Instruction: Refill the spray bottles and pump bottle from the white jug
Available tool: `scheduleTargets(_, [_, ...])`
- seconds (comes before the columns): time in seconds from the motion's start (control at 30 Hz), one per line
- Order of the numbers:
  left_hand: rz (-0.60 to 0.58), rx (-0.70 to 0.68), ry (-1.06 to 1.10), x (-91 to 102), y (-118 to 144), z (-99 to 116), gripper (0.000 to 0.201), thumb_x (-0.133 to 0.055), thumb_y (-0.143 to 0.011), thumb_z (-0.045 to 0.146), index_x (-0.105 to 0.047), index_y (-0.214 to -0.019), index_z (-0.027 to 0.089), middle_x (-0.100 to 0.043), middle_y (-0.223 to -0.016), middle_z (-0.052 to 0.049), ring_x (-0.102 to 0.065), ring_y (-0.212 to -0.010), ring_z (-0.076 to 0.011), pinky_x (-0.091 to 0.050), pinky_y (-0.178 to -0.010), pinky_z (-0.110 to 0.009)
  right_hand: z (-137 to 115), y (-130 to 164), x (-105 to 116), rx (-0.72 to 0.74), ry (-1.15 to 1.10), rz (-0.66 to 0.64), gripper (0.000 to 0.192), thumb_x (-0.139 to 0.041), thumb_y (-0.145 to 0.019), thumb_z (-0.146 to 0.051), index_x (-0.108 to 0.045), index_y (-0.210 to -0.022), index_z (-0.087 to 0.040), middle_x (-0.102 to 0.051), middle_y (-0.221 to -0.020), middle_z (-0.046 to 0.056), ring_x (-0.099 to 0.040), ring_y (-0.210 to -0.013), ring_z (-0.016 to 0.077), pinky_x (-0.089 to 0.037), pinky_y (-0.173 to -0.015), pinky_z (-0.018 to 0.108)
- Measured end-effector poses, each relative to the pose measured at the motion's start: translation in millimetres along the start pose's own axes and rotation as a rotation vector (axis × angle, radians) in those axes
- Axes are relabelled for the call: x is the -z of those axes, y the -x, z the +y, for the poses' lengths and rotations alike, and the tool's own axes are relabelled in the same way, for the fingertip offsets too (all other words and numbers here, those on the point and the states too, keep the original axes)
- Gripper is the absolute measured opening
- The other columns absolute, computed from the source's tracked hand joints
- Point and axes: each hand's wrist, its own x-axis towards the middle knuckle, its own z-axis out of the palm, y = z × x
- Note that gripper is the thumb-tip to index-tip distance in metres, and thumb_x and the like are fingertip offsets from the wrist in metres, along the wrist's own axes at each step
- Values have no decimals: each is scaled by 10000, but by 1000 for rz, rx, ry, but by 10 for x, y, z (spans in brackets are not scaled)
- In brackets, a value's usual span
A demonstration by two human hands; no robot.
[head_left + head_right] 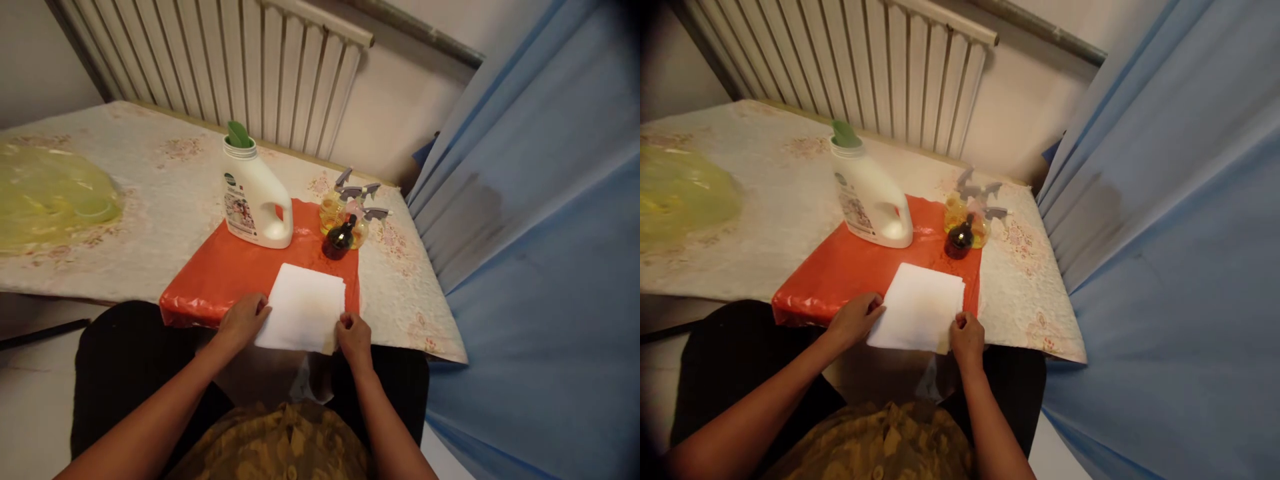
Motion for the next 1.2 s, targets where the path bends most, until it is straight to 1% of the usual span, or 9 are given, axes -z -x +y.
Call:
scheduleTargets(0.37, [-7,5,-18,5,-7,-13,77,-538,-861,266,-517,-805,218,-612,-791,0,-568,-739,-175,-337,-621,-258,-8,-62,-11,31,-89,36,148,-522,-687,-122,-660,-687,-176,-670,-606,12,-610,-571,171,-441,-566,232])
scheduleTargets(0.53, [-9,-2,-16,17,-5,-10,63,-523,-868,258,-512,-823,214,-614,-811,-4,-577,-760,-178,-350,-644,-259,-26,-63,-16,75,-89,84,153,-513,-666,-102,-635,-635,-189,-655,-581,2,-606,-556,172,-439,-553,236])
scheduleTargets(0.6, [-12,-8,-11,19,-8,-16,49,-509,-875,253,-512,-847,213,-618,-836,-9,-584,-780,-182,-357,-656,-259,-57,-27,-6,102,-78,115,159,-507,-683,-103,-631,-649,-196,-649,-585,2,-609,-563,180,-443,-561,248])
scheduleTargets(0.7, [-13,-22,-12,20,-13,-27,48,-498,-878,248,-504,-847,212,-618,-850,-16,-586,-797,-189,-362,-670,-264,-126,50,13,141,-58,193,165,-495,-754,-139,-649,-764,-198,-670,-684,36,-626,-633,216,-469,-605,292])
scheduleTargets(0.8, [-15,-23,-11,14,-13,-39,56,-503,-869,233,-488,-817,215,-615,-838,-14,-584,-789,-187,-358,-674,-267,-206,88,2,194,-53,267,195,-478,-826,-190,-653,-912,-189,-679,-879,103,-640,-800,264,-504,-713,356])
scheduleTargets(0.93, [-2,-14,-14,-8,-10,-61,50,-509,-860,231,-483,-818,221,-619,-850,-12,-588,-803,-188,-353,-672,-267,-304,26,-119,395,-27,319,271,-449,-870,-175,-631,-1070,-175,-656,-988,128,-619,-950,282,-512,-861,415])
scheduleTargets(1.03, [14,-28,-12,-28,-12,-85,35,-505,-857,236,-489,-829,221,-621,-854,-13,-590,-812,-193,-355,-675,-271,-355,-42,-275,538,54,331,316,-461,-859,-129,-620,-1126,-182,-659,-1071,130,-599,-1040,297,-492,-937,456])
scheduleTargets(1.1, [12,-37,-7,-38,-18,-104,33,-509,-852,232,-489,-828,220,-623,-850,-11,-593,-811,-193,-360,-685,-273,-363,-71,-389,581,121,326,359,-485,-823,-95,-623,-1142,-184,-655,-1139,137,-587,-1081,312,-488,-956,478])
scheduleTargets(1.2, [7,-37,-7,-55,-29,-135,27,-514,-848,223,-491,-834,217,-630,-861,-13,-600,-825,-193,-371,-707,-275,-322,-92,-540,614,216,305,374,-504,-768,-49,-658,-1077,-192,-663,-1160,136,-593,-1067,326,-510,-926,493])
